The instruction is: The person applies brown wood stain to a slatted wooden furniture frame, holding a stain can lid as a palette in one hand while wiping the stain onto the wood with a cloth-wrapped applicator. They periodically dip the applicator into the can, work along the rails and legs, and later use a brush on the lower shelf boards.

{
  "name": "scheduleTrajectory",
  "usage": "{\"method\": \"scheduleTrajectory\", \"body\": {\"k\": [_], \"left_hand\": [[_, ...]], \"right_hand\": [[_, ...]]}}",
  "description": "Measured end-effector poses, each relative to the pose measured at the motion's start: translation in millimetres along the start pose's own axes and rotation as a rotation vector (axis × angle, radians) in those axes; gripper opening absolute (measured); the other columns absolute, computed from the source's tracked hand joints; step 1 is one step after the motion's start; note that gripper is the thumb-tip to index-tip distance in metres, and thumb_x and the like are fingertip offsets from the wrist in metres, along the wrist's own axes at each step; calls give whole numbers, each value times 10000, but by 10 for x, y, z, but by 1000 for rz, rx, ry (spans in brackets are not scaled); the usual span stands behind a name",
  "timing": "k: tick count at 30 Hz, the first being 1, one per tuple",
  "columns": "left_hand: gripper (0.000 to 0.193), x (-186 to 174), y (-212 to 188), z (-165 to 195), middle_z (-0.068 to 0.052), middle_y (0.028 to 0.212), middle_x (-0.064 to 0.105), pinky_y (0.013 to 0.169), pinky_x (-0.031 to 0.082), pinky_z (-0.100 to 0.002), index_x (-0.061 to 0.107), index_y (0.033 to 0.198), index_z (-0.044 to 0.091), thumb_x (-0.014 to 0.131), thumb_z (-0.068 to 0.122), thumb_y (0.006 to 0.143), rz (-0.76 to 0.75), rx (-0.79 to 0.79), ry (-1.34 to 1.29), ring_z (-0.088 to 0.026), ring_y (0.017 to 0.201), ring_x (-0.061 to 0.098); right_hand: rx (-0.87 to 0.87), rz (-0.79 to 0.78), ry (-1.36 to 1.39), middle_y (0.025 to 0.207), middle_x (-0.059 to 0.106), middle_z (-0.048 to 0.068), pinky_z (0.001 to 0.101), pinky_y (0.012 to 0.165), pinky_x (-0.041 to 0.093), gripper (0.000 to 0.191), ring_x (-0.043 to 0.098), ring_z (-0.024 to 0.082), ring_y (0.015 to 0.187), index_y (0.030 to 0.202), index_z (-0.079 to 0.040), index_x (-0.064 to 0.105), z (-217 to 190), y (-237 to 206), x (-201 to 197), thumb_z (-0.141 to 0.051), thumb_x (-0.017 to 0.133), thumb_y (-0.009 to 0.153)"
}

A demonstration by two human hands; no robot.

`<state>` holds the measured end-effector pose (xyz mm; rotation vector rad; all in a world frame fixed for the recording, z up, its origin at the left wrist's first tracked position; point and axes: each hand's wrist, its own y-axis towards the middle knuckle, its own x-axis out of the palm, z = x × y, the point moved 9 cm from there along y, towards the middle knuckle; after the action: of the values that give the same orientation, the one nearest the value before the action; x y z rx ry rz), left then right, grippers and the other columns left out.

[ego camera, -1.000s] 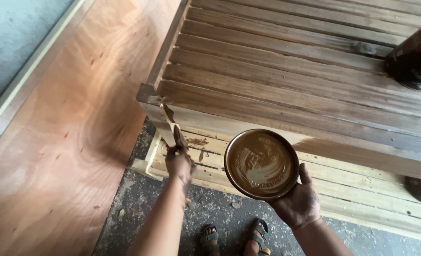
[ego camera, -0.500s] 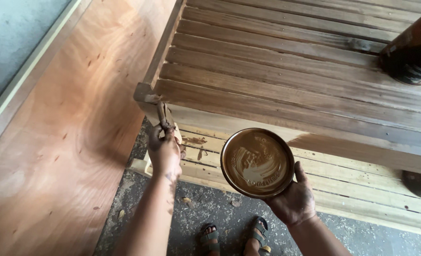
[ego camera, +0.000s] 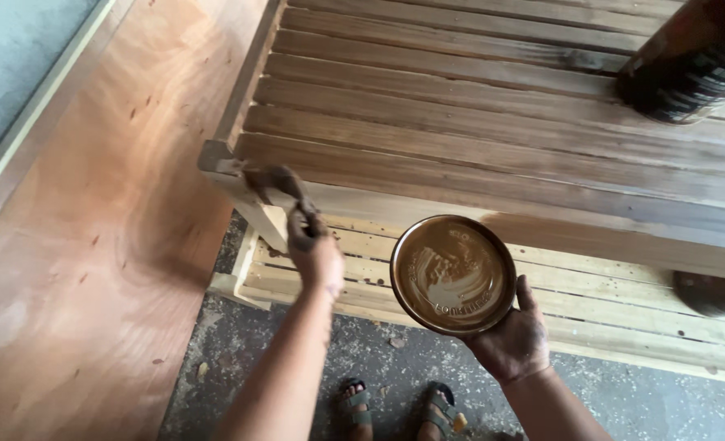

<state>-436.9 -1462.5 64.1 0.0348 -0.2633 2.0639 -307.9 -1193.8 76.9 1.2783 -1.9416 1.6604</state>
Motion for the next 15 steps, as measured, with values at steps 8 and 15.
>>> {"method": "scheduleTrajectory", "body": {"k": [8,15], "left_hand": [[260,804,-737,-199,-35,941,657,406,518,-199,525,1278,75,460,136,1034,-120,221,272,-48,559,569],[296,1530,-1552,-801,-88,885,691,441,464,-244,560,1319,71,455,175,1062,-427,76,297,-112,567,566]], "right_hand": [[-91,-43,-46,1605,419,113,651,1158,253,689,373,365,1465,1523,-246,421,-696,-163,-369,-631,294,965],[-130,-48,-62,1602,434,94,640,1165,261,672,388,343,1469,1519,-258,426,-1185,-308,-672,-621,313,964]]}}
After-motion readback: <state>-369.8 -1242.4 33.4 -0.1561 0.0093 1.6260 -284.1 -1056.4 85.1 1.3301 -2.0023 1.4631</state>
